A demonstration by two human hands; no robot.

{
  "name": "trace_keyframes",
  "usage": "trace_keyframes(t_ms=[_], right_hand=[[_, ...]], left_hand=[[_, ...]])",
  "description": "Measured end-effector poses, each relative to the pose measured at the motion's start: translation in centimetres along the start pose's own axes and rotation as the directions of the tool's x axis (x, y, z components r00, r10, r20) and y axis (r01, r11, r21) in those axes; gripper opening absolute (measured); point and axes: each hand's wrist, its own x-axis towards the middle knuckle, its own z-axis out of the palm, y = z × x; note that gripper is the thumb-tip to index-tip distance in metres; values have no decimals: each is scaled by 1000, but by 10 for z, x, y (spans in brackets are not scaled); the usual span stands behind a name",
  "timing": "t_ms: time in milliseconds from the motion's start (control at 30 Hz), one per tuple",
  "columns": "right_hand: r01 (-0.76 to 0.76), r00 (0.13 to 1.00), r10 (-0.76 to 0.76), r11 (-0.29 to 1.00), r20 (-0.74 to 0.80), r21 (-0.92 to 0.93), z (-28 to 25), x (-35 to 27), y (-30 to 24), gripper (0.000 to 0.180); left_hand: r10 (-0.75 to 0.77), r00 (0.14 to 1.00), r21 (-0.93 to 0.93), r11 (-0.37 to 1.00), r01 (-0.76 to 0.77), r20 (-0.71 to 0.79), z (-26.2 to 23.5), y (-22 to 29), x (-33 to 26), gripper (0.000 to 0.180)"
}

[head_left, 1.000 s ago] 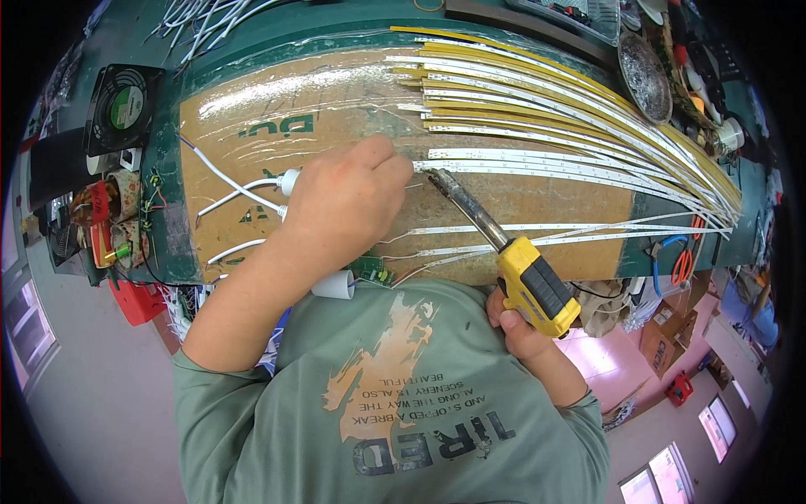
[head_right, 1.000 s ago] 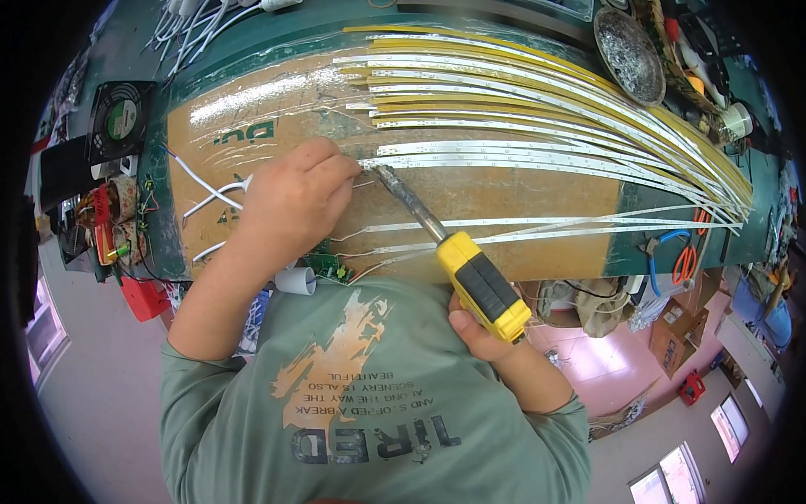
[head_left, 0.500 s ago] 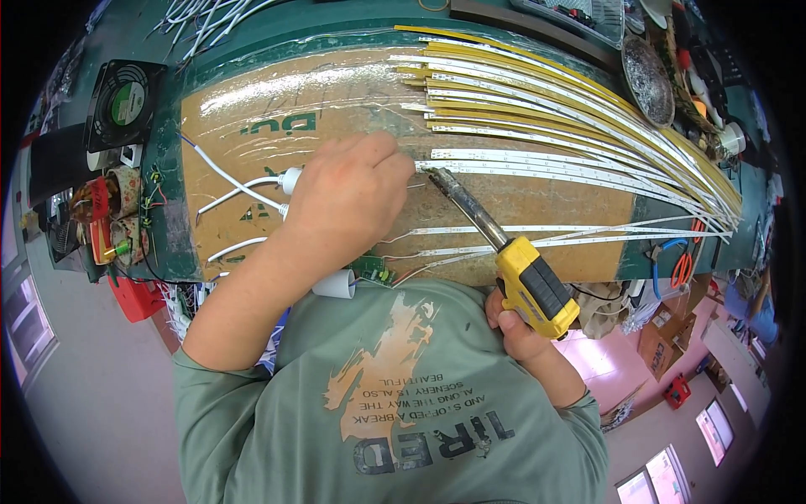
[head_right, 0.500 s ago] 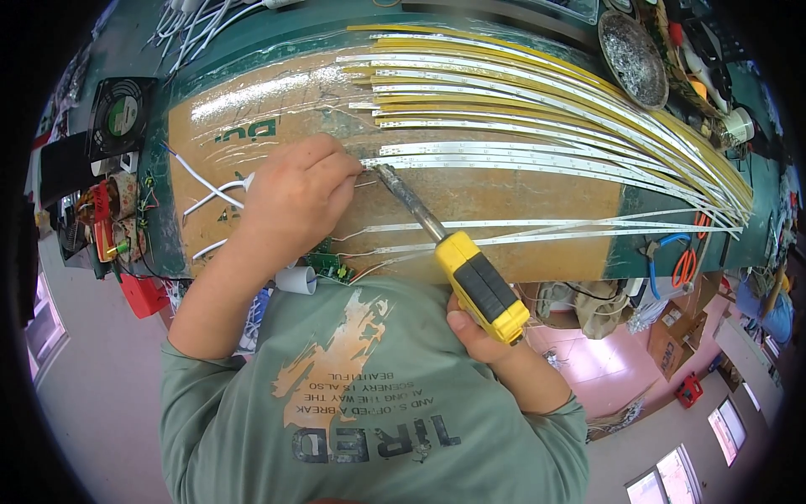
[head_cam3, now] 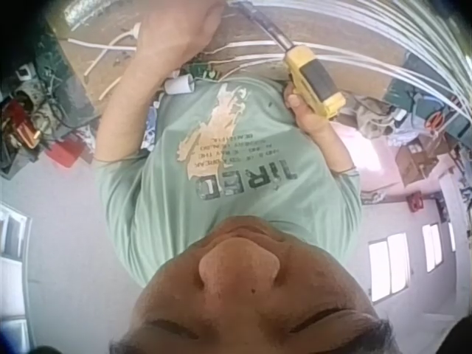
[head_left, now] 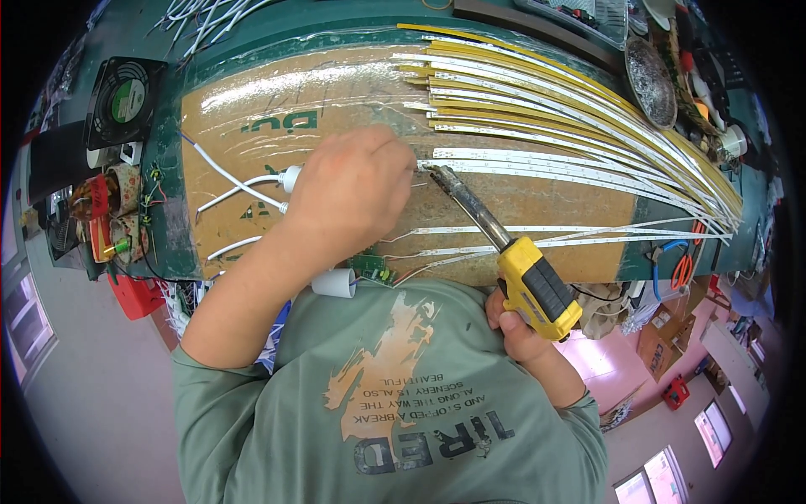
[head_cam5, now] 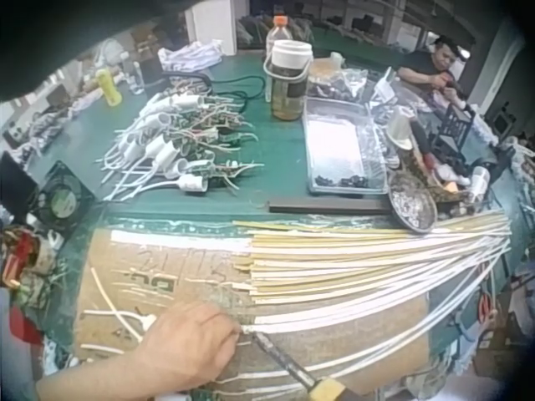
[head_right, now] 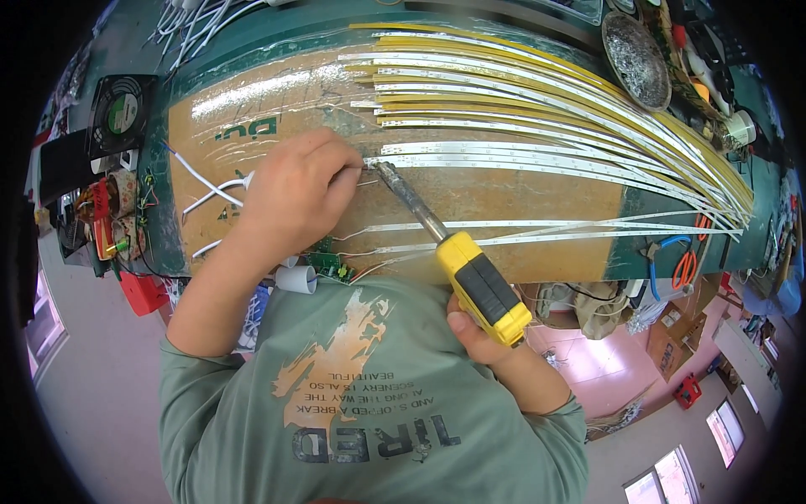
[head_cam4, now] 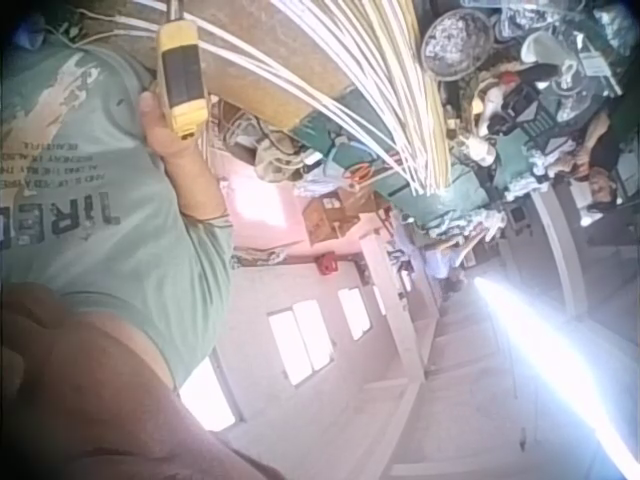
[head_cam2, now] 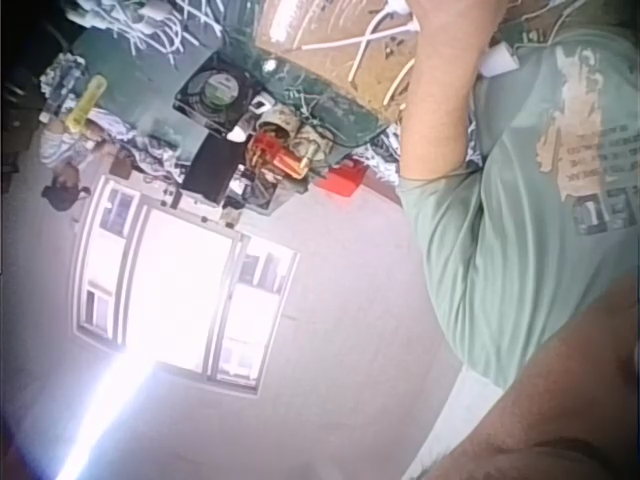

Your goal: The person aligns LED strips on a table, positions power driver components next to them, and solders the wire connections to the strips using a soldering gun.

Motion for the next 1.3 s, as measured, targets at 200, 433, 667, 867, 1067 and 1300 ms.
trace_keyframes(t_ms=[200,433,667,867,1067,1300], right_hand=[[-4,1000,4,999,14,-34,-1,0,1,11],[31,999,-31,1000,45,1,-1,-3,13,54],[31,998,-30,999,52,-20,0,-1,12,50],[31,997,-27,998,68,-52,-2,-1,15,49],[26,999,-23,992,28,-124,1,1,1,11],[-9,999,2,989,49,149,0,-1,-1,16]], left_hand=[[-34,999,2,999,34,-1,1,3,2,4],[-59,998,26,998,58,9,2,5,5,5],[-73,997,38,997,72,24,1,5,5,6],[-97,994,56,994,94,51,-1,7,7,7],[-120,990,51,992,117,69,-1,6,9,8],[-154,979,24,988,152,135,-6,7,17,11]])
